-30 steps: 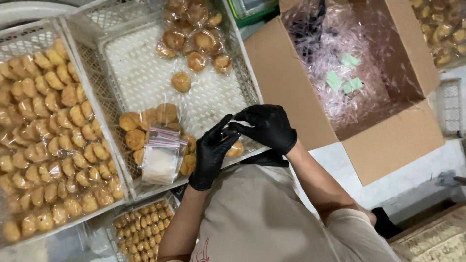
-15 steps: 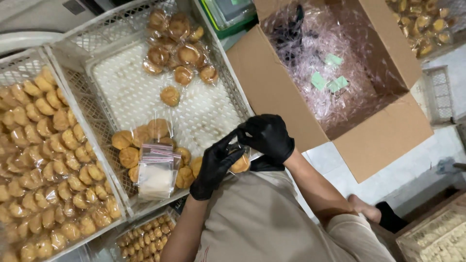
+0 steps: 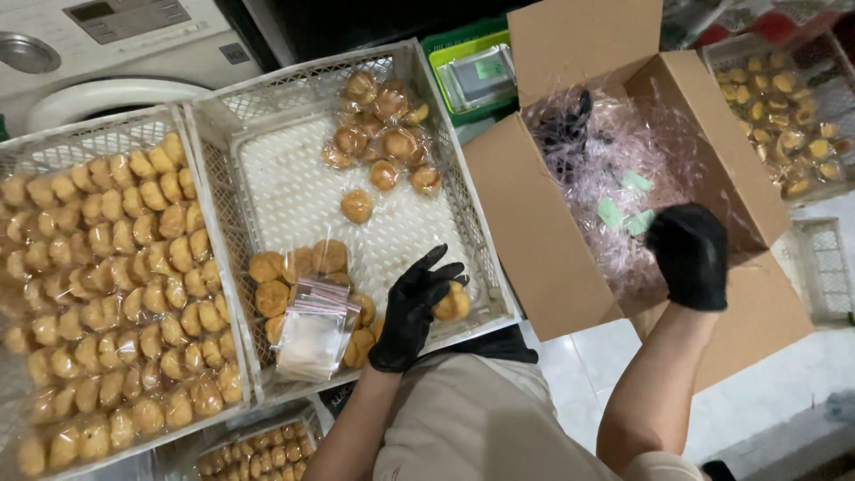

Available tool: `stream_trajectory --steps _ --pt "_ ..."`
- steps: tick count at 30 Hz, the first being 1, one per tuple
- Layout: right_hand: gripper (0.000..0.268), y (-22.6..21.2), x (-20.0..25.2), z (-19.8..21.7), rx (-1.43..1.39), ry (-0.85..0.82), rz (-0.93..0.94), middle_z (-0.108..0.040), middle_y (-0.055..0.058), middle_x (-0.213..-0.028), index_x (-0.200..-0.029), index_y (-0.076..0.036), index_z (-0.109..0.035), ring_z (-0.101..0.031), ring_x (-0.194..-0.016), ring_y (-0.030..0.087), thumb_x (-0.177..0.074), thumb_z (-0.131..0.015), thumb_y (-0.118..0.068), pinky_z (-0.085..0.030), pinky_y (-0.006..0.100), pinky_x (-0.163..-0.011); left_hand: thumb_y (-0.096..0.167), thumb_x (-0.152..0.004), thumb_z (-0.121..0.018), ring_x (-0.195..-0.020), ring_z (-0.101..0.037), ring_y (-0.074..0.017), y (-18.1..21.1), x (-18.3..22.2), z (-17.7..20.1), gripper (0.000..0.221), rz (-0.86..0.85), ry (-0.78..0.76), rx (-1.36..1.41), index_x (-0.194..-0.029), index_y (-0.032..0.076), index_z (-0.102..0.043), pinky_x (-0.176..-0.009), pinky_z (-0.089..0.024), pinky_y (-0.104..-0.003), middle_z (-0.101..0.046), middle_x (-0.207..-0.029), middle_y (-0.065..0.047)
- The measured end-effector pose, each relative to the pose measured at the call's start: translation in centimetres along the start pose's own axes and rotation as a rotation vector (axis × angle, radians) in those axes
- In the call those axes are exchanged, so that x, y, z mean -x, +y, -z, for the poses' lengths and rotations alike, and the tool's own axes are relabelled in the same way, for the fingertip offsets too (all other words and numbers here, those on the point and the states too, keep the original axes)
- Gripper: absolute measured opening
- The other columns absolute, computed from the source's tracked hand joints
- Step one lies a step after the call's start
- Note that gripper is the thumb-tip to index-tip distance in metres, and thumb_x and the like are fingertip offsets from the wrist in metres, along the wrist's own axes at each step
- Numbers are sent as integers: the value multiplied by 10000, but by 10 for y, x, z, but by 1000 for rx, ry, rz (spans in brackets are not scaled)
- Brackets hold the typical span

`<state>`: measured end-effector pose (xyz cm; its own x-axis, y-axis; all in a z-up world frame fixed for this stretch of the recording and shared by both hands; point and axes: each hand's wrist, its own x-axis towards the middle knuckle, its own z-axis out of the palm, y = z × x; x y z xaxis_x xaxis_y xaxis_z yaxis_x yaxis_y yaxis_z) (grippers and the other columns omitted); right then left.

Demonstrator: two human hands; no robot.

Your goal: The person is individually bagging small round pastries and placing them into a shipping box lined with protective shredded paper.

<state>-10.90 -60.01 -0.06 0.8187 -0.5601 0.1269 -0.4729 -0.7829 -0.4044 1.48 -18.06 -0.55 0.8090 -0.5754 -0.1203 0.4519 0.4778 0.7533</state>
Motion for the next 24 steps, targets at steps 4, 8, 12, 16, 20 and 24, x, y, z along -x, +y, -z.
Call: stream_trajectory --steps 4,8,12,16,20,24 --pt "289 -58 -6 10 -319 125 -247 -736 10 -863 -1192 -203 -721 -731 -763 208 -917 -790 -263 -541 322 -621 72 -912 -697 -1072 -731 -308 6 -6 -5 632 -29 133 40 -1501 -12 -485 -948 -584 -383 -722 -1234 -197" --pt "207 -103 -7 8 -937 336 -218 -674 46 -762 -886 -109 -650 -624 -671 80 -968 -817 -18 -443 209 -562 242 -970 -640 -1195 -675 -327 2 -9 -3 549 -198 158 -27 -1433 -33 -536 -1057 -556 -449 -577 -1477 -156" --pt "325 -155 23 -9 -1358 -40 -17 -673 329 -1142 -1019 79 -635 -723 -975 444 -757 -821 33 -625 445 -778 197 -1014 -576 -1213 -674 -335 16 -11 -4 551 -21 164 119 -1530 35 -472 -943 -591 -409 -655 -1370 -229" --pt "461 -237 51 -24 -1180 -554 -96 -737 165 -1024 -1178 34 -686 -727 -949 238 -741 -818 93 -613 395 -861 251 -1021 -572 -1203 -670 -359 2 -11 4 558 -34 129 137 -1518 15 -481 -917 -605 -438 -642 -1367 -254" --pt "308 -232 56 -78 -1082 -582 -31 -703 51 -827 -910 -24 -706 -689 -852 146 -695 -923 8 -577 358 -832 128 -975 -608 -1148 -698 -380 -20 -10 25 495 -74 101 91 -1429 -62 -554 -889 -608 -469 -685 -1281 -285" --pt "274 -257 57 -52 -1112 -546 -14 -745 109 -931 -1001 1 -727 -724 -949 205 -770 -870 40 -594 433 -884 120 -960 -629 -1138 -696 -381 -7 2 24 483 -158 114 22 -1400 -73 -577 -906 -591 -480 -683 -1266 -291"
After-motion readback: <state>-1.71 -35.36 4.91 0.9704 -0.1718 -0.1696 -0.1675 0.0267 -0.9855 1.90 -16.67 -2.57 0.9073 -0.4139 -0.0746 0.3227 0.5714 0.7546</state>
